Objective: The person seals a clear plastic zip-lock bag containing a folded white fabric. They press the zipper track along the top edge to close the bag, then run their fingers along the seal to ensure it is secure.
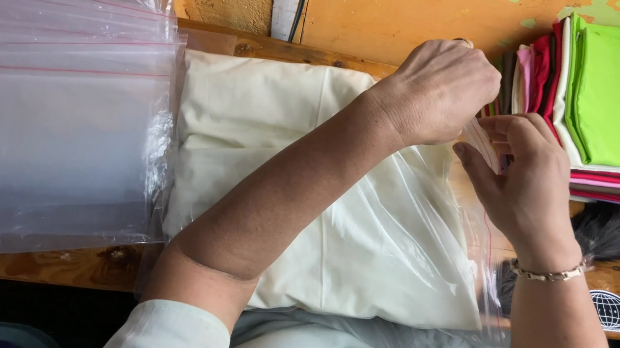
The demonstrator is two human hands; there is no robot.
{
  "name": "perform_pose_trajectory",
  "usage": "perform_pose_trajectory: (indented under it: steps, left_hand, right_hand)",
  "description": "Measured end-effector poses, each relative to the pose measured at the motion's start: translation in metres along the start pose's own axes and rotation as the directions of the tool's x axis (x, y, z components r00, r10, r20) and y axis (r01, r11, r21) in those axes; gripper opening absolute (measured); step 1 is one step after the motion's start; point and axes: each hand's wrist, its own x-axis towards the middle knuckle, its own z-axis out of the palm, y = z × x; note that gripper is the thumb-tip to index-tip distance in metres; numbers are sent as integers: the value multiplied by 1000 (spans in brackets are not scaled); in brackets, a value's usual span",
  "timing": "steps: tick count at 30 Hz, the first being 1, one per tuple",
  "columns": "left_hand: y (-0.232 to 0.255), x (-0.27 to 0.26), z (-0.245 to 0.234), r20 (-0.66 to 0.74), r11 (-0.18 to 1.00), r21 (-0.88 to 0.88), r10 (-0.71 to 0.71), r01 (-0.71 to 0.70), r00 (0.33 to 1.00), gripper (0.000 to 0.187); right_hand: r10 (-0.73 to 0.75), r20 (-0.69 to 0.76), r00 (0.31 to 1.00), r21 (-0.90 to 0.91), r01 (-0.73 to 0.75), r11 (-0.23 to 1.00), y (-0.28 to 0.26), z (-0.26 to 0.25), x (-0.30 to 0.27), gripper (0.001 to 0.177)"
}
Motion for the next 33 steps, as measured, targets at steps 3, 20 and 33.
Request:
perform_pose_trajectory:
  steps: [3,20,33]
  left_hand:
    - [-1,-1,1,-6,999,-33,-17,17,1000,16]
    - [-4,-8,7,-119,994,-106,26,-39,993,22]
    - [-9,-14,-4,-44,981,-195,-11,2,999,16]
  right_hand:
    - [-48,-40,998,-65,45,997,19,16,2,16]
    - [-81,-70,994,-38,78,996,7,14,3,12]
    - [4,20,1000,-4,-4,1000,13,11,8,8]
